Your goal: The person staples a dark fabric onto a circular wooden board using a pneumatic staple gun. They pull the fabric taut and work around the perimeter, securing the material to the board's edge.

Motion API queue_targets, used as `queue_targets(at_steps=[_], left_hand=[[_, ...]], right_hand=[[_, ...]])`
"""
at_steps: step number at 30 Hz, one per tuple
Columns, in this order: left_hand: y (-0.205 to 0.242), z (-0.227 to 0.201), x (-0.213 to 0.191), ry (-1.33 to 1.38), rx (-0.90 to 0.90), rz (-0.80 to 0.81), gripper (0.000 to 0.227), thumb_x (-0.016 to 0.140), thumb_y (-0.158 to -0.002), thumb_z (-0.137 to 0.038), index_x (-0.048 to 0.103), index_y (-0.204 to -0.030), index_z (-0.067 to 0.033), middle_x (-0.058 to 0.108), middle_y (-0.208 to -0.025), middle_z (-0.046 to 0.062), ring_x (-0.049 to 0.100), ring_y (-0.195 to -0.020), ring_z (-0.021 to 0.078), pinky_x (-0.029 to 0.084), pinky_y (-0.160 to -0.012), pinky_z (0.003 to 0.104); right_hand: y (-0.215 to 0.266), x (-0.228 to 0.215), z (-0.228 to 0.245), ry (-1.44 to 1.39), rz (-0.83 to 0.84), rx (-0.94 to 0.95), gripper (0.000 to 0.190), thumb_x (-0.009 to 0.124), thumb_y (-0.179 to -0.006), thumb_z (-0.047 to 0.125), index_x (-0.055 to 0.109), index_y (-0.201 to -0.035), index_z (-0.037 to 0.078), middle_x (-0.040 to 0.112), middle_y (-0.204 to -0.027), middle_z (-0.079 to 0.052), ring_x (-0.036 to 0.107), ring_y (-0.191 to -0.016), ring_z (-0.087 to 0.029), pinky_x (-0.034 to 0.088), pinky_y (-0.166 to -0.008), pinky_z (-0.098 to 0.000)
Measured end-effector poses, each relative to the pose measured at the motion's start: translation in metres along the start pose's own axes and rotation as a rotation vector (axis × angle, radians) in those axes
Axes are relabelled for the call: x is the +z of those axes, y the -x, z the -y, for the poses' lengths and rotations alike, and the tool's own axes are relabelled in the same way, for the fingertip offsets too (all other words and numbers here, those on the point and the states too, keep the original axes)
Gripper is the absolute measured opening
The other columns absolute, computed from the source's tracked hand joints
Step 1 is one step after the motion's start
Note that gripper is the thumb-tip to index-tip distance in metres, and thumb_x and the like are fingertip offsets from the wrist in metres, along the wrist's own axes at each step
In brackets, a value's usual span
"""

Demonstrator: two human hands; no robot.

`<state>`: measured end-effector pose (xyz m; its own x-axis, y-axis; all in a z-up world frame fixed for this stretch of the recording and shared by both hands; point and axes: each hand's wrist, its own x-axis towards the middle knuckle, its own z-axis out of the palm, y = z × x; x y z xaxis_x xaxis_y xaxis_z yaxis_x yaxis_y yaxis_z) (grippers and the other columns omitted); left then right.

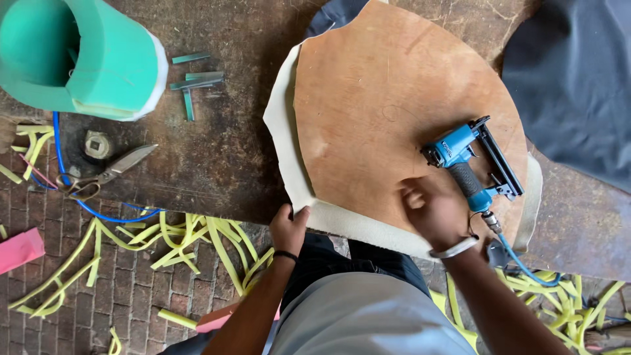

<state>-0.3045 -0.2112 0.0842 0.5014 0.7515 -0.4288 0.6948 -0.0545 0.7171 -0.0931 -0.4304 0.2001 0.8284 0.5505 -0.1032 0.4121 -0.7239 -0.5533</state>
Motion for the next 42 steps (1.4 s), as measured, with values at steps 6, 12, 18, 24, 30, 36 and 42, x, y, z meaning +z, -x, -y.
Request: queue_targets(at_steps=[6, 12, 18, 24, 30, 36, 42], left_hand=[[0.028, -0.009, 0.000, 0.005, 0.487, -0.097, 0.020, 0.083, -0.081, -0.017, 0.068, -0.082, -0.0050, 0.070, -0.081, 0.011, 0.068, -0.069, 0.0252, 0.054, -0.062, 0.036], [-0.017, -0.001, -0.010, 0.854, 0.144, 0.275, 0.036, 0.071, -0.092, -0.030, 0.068, -0.122, -0.0104, 0.068, -0.123, 0.009, 0.066, -0.111, 0.0205, 0.054, -0.094, 0.037], [-0.060, 0.004, 0.057, 1.580, -0.399, 0.580, 0.038, 0.057, -0.100, -0.040, 0.063, -0.122, -0.0098, 0.064, -0.117, 0.006, 0.063, -0.105, 0.0179, 0.052, -0.088, 0.035], [-0.060, -0.023, 0.099, 1.613, -0.299, 0.775, 0.044, 0.044, -0.109, -0.049, 0.062, -0.108, -0.0087, 0.064, -0.095, 0.003, 0.063, -0.084, 0.0150, 0.053, -0.071, 0.030], [-0.008, -0.031, 0.059, 1.623, -0.350, 0.609, 0.053, 0.044, -0.105, -0.054, 0.062, -0.119, -0.0066, 0.067, -0.098, 0.004, 0.067, -0.090, 0.0167, 0.057, -0.078, 0.030], [-0.007, -0.033, 0.069, 1.364, -0.433, 0.444, 0.041, 0.065, -0.098, -0.035, 0.062, -0.127, -0.0061, 0.069, -0.104, 0.005, 0.068, -0.093, 0.0193, 0.057, -0.078, 0.034], [-0.017, -0.034, 0.059, 1.085, -0.293, 0.360, 0.045, 0.078, -0.090, -0.014, 0.061, -0.130, -0.0021, 0.069, -0.114, 0.007, 0.067, -0.102, 0.0201, 0.056, -0.087, 0.037]], right_hand=[[-0.035, 0.088, 0.108, 0.195, 0.790, 0.029, 0.074, 0.046, -0.095, 0.075, 0.076, -0.092, 0.007, 0.073, -0.087, -0.023, 0.071, -0.089, -0.041, 0.056, -0.082, -0.0507], [-0.053, 0.094, 0.110, -0.151, 0.849, 0.205, 0.035, 0.053, -0.098, 0.040, 0.069, -0.096, 0.009, 0.074, -0.074, -0.019, 0.074, -0.062, -0.030, 0.059, -0.060, -0.0412], [-0.044, 0.061, 0.091, -0.542, 0.655, -0.043, 0.032, 0.062, -0.100, 0.023, 0.073, -0.082, 0.000, 0.071, -0.072, -0.013, 0.067, -0.055, -0.019, 0.054, -0.053, -0.0355], [-0.052, 0.054, 0.079, -0.769, 0.614, -0.399, 0.028, 0.062, -0.100, 0.020, 0.067, -0.086, -0.004, 0.068, -0.089, -0.014, 0.067, -0.073, -0.022, 0.053, -0.065, -0.0375], [-0.046, 0.076, 0.072, -0.770, 0.542, -0.555, 0.030, 0.065, -0.101, 0.020, 0.066, -0.081, -0.001, 0.065, -0.078, -0.014, 0.064, -0.070, -0.030, 0.052, -0.066, -0.0390], [-0.050, 0.064, 0.062, -0.281, 0.546, -0.423, 0.020, 0.068, -0.101, 0.016, 0.069, -0.088, 0.000, 0.067, -0.077, -0.015, 0.063, -0.068, -0.032, 0.051, -0.064, -0.0416], [-0.018, -0.033, -0.015, 0.653, -0.268, -0.105, 0.071, 0.094, -0.069, 0.037, 0.057, -0.120, 0.003, 0.066, -0.105, -0.024, 0.067, -0.094, -0.039, 0.056, -0.080, -0.0441]])
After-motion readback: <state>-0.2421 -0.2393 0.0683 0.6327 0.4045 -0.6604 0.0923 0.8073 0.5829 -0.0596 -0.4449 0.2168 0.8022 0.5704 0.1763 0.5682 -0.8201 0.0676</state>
